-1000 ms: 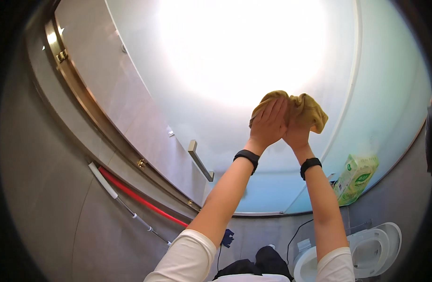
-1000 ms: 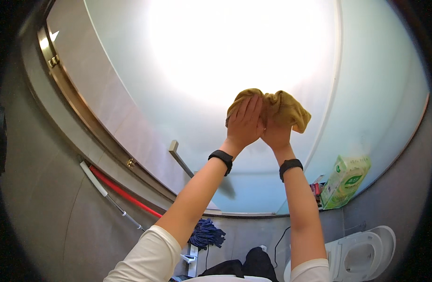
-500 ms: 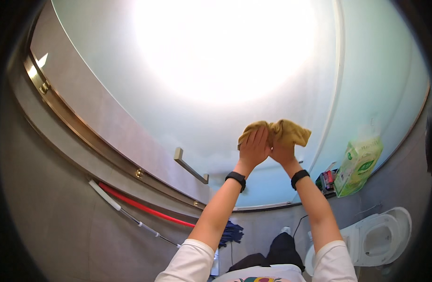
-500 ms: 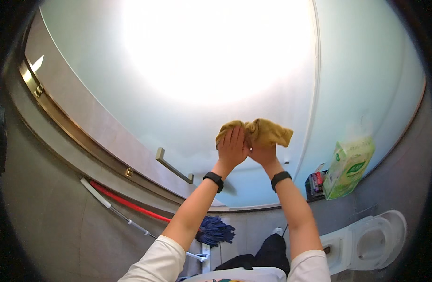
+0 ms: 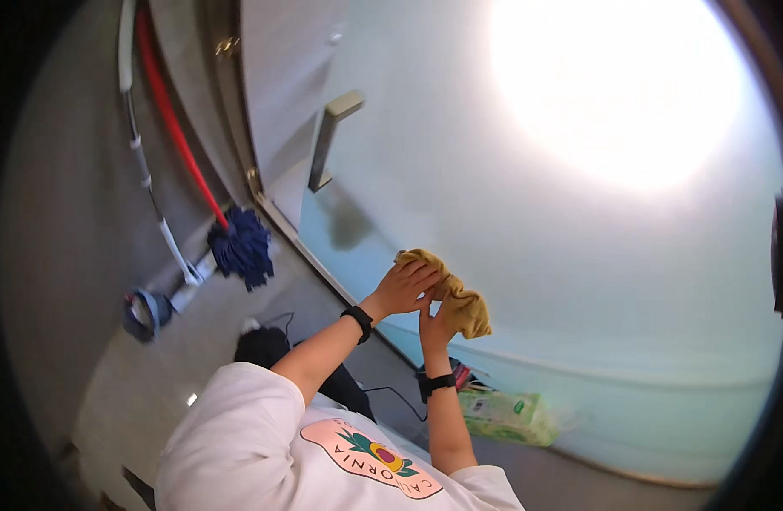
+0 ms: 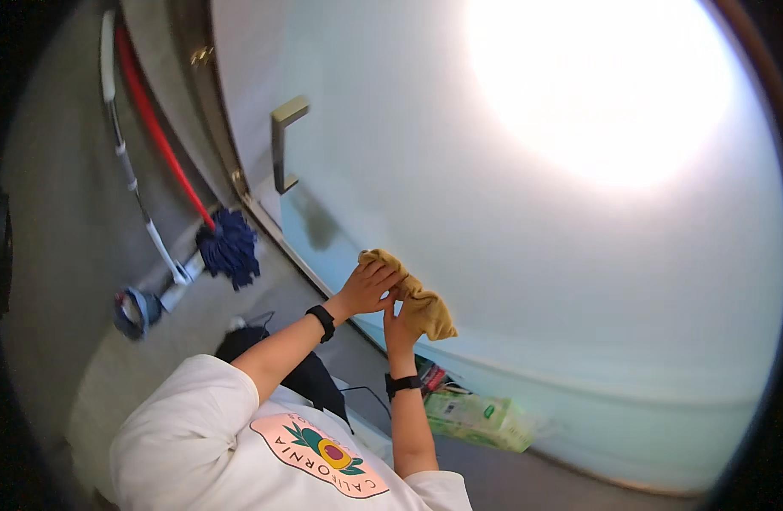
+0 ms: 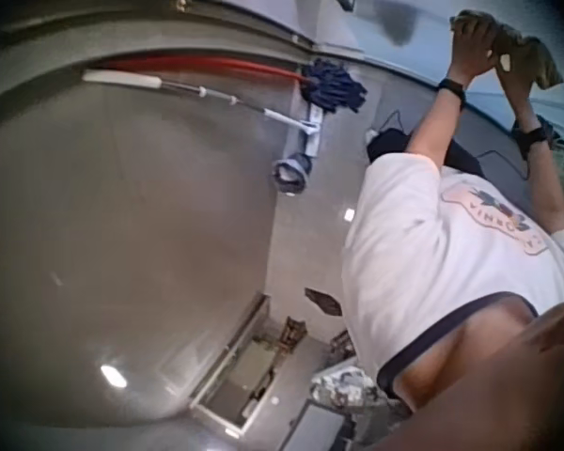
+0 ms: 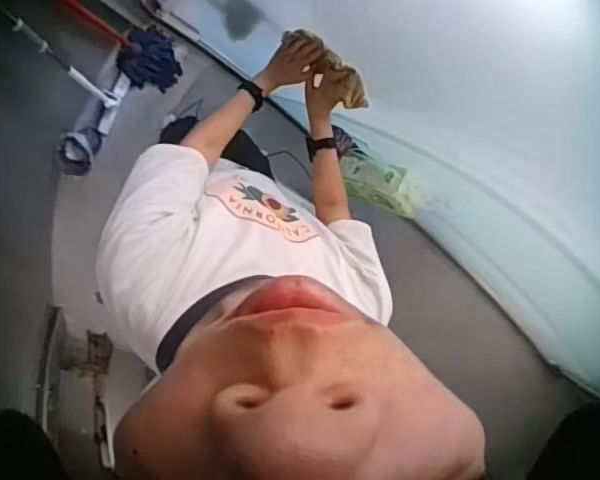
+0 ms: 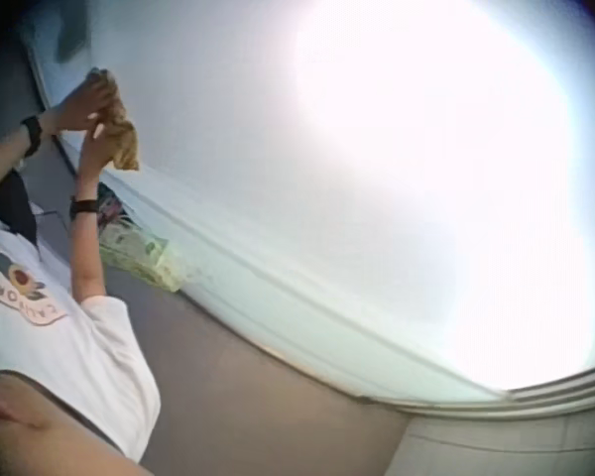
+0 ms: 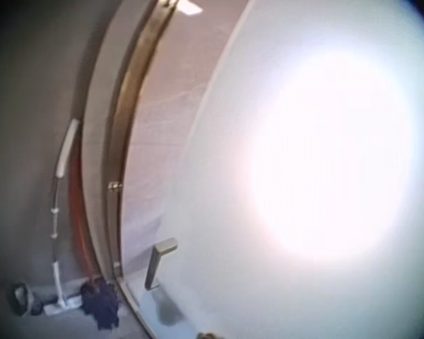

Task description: The person wipes down vertical metal poles, a section of the wall, and the frame and surface of a frosted glass door using a cloth.

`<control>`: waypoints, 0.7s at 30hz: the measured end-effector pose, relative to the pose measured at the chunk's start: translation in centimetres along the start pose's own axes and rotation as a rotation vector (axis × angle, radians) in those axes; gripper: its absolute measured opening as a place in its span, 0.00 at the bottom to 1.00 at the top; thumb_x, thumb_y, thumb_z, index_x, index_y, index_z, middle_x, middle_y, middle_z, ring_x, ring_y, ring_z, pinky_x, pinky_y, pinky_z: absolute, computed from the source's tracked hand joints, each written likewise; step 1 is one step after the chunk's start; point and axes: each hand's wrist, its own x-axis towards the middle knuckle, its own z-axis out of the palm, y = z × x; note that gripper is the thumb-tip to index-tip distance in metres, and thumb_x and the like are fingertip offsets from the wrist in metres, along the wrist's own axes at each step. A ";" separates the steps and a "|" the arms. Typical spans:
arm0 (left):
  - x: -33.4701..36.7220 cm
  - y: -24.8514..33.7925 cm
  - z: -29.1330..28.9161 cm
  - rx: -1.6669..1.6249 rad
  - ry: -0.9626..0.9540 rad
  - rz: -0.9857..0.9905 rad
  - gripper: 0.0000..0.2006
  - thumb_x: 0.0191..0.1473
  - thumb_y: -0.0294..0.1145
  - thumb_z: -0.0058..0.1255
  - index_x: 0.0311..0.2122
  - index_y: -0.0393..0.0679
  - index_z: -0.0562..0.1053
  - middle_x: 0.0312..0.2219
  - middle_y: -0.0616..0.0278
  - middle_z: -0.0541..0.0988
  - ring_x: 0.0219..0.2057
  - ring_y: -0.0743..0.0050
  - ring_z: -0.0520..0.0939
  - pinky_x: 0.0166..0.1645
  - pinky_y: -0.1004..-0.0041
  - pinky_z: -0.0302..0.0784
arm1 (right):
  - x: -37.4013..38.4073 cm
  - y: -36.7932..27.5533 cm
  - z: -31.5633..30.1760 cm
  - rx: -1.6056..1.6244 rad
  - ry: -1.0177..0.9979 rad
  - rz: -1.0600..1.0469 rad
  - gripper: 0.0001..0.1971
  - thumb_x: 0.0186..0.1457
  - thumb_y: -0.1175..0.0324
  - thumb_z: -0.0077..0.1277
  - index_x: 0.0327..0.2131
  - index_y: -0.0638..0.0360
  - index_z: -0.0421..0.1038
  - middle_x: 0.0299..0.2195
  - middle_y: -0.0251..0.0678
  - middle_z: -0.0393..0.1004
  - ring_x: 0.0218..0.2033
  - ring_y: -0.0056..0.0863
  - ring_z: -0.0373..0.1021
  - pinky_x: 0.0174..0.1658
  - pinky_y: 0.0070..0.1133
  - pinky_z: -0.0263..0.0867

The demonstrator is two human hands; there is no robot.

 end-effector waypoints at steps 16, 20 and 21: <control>8.9 -6.2 -4.4 -0.295 0.572 -0.814 0.34 0.55 0.44 0.37 0.59 0.30 0.46 0.59 0.37 0.47 0.61 0.33 0.43 0.61 0.45 0.39 | 15.3 -14.8 -2.9 0.139 -0.226 -0.418 0.20 0.55 0.80 0.40 0.53 0.64 0.62 0.51 0.40 0.66 0.53 0.37 0.62 0.58 0.28 0.52; 11.2 -9.5 -8.0 -0.342 0.595 -0.818 0.36 0.57 0.52 0.32 0.60 0.32 0.44 0.56 0.39 0.50 0.58 0.39 0.50 0.60 0.50 0.41 | 17.4 -17.2 -1.7 0.133 -0.274 -0.415 0.20 0.54 0.80 0.40 0.52 0.64 0.63 0.52 0.38 0.66 0.53 0.36 0.62 0.58 0.27 0.51; 11.5 -10.0 -7.8 -0.272 0.641 -0.816 0.34 0.57 0.52 0.31 0.59 0.33 0.48 0.53 0.40 0.54 0.54 0.41 0.54 0.58 0.51 0.44 | 17.6 -17.5 -1.4 0.171 -0.288 -0.392 0.20 0.53 0.80 0.40 0.52 0.63 0.63 0.52 0.38 0.66 0.53 0.36 0.61 0.58 0.27 0.51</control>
